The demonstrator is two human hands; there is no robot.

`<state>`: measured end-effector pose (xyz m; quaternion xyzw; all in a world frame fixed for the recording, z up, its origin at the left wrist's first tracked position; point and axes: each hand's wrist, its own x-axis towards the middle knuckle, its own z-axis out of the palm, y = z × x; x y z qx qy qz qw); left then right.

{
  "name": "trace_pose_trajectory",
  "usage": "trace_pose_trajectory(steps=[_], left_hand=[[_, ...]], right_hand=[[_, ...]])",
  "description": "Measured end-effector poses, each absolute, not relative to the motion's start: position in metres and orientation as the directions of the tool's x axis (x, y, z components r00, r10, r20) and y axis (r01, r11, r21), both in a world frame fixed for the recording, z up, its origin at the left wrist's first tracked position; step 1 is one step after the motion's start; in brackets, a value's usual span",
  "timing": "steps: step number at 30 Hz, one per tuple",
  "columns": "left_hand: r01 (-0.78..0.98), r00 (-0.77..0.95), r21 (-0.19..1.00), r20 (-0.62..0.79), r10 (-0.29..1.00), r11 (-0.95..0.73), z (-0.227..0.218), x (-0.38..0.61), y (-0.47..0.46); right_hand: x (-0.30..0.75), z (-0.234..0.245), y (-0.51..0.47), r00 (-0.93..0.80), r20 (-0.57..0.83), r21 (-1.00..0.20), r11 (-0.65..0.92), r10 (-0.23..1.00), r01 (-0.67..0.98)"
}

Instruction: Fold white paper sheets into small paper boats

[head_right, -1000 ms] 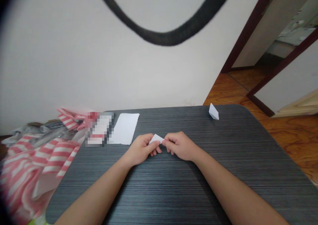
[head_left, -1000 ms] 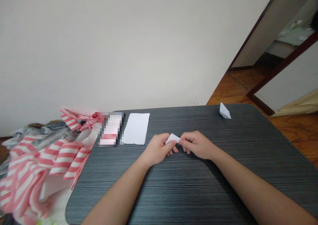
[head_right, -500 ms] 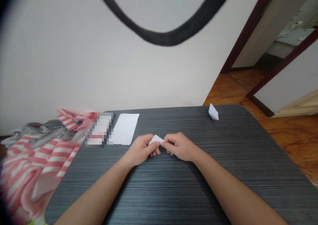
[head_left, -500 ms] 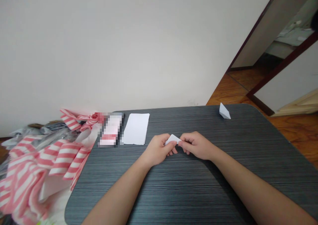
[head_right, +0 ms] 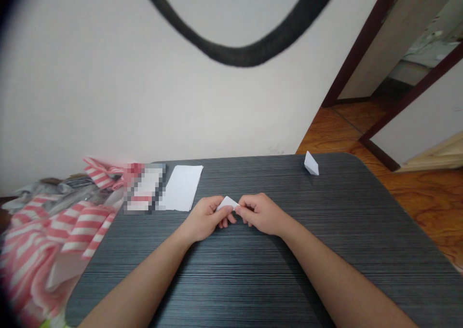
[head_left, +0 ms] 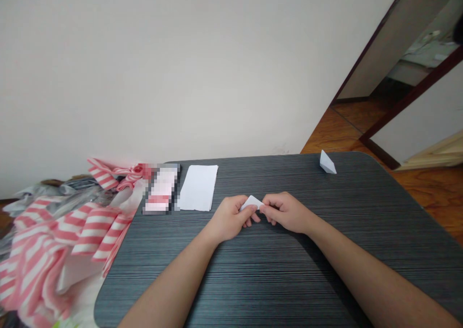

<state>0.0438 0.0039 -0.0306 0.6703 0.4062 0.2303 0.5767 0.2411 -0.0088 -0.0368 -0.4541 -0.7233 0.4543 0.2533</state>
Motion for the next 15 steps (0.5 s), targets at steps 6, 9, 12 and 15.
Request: trace_pose_trajectory(steps=[6, 9, 12, 15], left_hand=[[0.272, 0.579, 0.962, -0.158, 0.800, -0.007, -0.0338, 0.0437, 0.0044], [0.234, 0.569, 0.972, -0.146, 0.809, 0.010, -0.0351, 0.0451, 0.0047], [0.177, 0.547, 0.983, -0.134, 0.826, 0.043, -0.0364, 0.0458, 0.0048], [0.158, 0.546, 0.986, -0.129, 0.828, 0.050, -0.0371, 0.0453, 0.0051]], right_hand=[[0.2401, -0.0363, -0.0087, -0.463, -0.053, -0.893, 0.166, 0.885, 0.419], [0.2405, -0.0349, -0.0089, -0.434, -0.061, -0.901, 0.137, 0.899, 0.411], [0.2420, -0.0349, -0.0088, -0.396, -0.065, -0.908, 0.111, 0.916, 0.404], [0.2430, -0.0365, -0.0087, -0.371, -0.072, -0.914, 0.087, 0.926, 0.396]])
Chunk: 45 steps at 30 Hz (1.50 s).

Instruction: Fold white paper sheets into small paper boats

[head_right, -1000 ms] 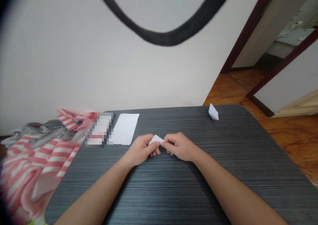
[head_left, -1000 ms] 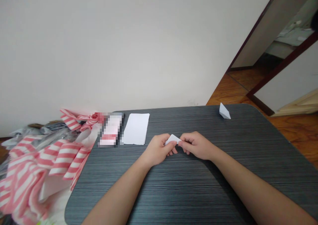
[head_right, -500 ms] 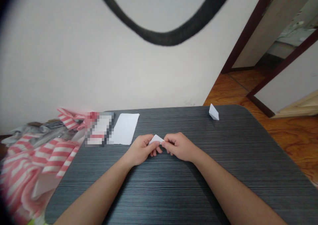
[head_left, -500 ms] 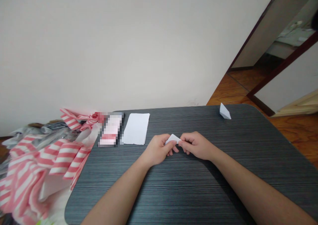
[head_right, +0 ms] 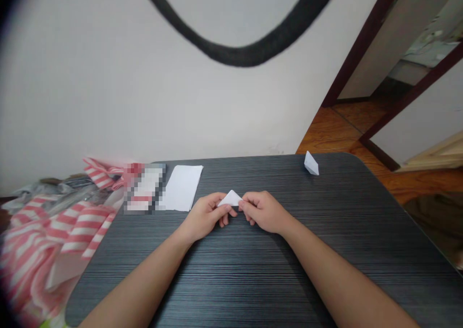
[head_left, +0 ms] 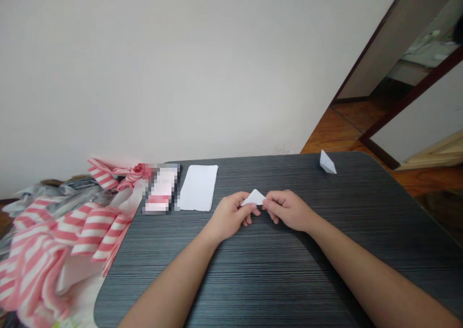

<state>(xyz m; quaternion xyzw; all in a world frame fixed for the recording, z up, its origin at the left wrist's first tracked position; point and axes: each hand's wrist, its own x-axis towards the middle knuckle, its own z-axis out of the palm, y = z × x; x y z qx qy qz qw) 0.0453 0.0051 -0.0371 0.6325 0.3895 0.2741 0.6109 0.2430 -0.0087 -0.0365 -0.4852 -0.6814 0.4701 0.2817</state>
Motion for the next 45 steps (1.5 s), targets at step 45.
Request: trace_pose_trajectory(steps=[45], left_hand=[[0.107, 0.513, 0.986, -0.168, 0.842, 0.132, -0.042, 0.043, 0.008]], right_hand=[[0.246, -0.036, -0.009, -0.342, -0.020, -0.917, 0.119, 0.939, 0.381]])
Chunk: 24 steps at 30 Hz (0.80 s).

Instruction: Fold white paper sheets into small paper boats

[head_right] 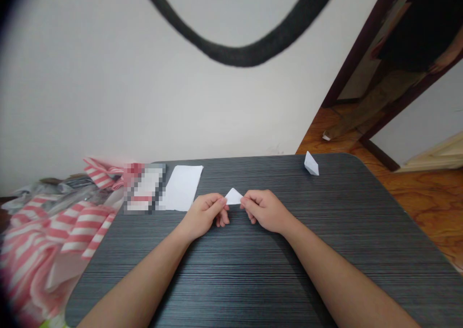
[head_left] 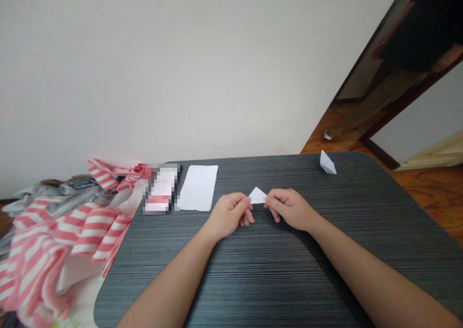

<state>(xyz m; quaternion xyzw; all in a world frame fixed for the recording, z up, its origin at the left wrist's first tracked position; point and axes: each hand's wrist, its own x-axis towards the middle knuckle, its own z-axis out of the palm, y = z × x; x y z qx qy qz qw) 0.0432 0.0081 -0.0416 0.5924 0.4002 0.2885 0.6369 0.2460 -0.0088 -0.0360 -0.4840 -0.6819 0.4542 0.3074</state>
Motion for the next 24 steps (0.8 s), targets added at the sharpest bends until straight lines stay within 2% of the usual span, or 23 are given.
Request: trace_pose_trajectory(steps=[11, 17, 24], left_hand=[[0.116, 0.548, 0.984, -0.174, 0.818, 0.132, -0.0419, 0.0419, 0.0079], [0.085, 0.537, 0.984, -0.177, 0.825, 0.156, -0.0425, 0.0410, 0.0086], [0.058, 0.551, 0.988, -0.154, 0.820, 0.146, -0.0376, 0.0429, 0.0074]], right_hand=[[0.2462, -0.0369, -0.0096, -0.368, -0.032, -0.901, 0.132, 0.929, 0.413], [0.2463, -0.0391, -0.0081, -0.336, -0.028, -0.926, 0.102, 0.941, 0.363], [0.2465, -0.0354, -0.0108, -0.413, -0.058, -0.917, 0.115, 0.909, 0.383]])
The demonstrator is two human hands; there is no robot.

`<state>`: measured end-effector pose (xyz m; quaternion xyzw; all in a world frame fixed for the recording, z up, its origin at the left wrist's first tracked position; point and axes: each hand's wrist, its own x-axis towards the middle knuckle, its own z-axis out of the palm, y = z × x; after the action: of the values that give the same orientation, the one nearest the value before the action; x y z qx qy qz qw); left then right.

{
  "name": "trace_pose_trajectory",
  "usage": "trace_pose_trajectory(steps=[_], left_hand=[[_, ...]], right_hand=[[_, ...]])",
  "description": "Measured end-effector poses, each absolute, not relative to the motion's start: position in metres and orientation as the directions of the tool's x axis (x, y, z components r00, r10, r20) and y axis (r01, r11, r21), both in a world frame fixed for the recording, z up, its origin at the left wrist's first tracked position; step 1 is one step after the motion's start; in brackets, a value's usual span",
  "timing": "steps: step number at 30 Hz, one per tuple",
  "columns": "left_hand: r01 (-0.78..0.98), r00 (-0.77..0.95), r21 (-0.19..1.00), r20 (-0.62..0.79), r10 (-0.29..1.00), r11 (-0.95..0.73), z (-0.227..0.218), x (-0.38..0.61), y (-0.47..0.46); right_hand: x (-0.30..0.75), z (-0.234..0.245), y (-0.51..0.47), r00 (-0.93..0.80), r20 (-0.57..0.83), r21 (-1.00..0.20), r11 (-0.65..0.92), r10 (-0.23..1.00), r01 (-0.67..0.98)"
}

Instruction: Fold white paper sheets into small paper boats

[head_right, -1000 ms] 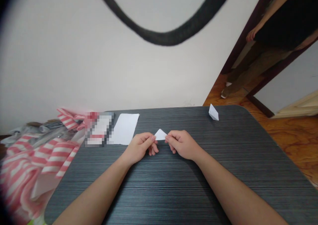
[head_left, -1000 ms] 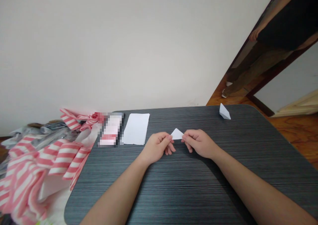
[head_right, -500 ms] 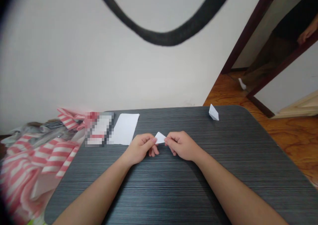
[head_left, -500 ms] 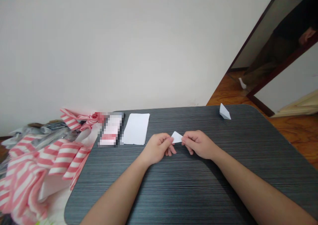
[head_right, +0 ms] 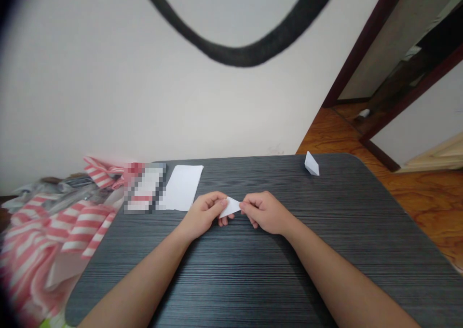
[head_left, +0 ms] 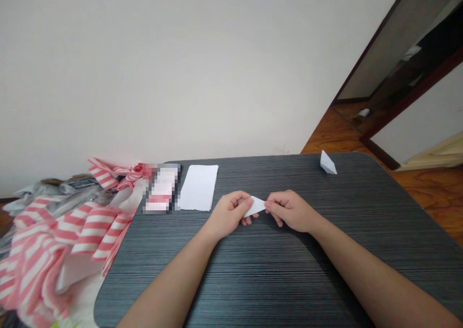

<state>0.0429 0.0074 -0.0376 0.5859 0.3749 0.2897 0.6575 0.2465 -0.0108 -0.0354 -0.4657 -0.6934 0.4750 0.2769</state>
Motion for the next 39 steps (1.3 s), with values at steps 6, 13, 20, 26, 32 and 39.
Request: trace_pose_trajectory(steps=[6, 13, 20, 26, 32, 39], left_hand=[[0.091, 0.547, 0.981, -0.193, 0.814, 0.172, -0.034, 0.044, 0.006], [0.150, 0.568, 0.985, -0.159, 0.807, 0.088, -0.036, 0.043, 0.006], [0.125, 0.572, 0.987, -0.152, 0.806, 0.098, -0.037, 0.044, 0.009], [0.153, 0.525, 0.987, -0.121, 0.842, 0.046, -0.039, 0.047, 0.005], [0.174, 0.554, 0.984, -0.125, 0.823, 0.032, -0.038, 0.047, 0.003], [0.183, 0.585, 0.983, -0.102, 0.805, -0.008, -0.034, 0.048, 0.003]], right_hand=[[0.244, -0.035, -0.010, -0.397, -0.026, -0.922, 0.131, 0.917, 0.364], [0.245, -0.044, -0.008, -0.357, -0.017, -0.981, 0.053, 0.934, 0.186], [0.239, -0.048, -0.009, -0.419, -0.033, -0.999, -0.017, 0.908, 0.040], [0.240, -0.046, -0.009, -0.433, -0.019, -0.998, 0.011, 0.901, 0.066], [0.241, -0.041, -0.008, -0.422, -0.007, -0.988, 0.058, 0.907, 0.141], [0.240, -0.044, -0.009, -0.400, -0.003, -0.984, 0.068, 0.917, 0.165]])
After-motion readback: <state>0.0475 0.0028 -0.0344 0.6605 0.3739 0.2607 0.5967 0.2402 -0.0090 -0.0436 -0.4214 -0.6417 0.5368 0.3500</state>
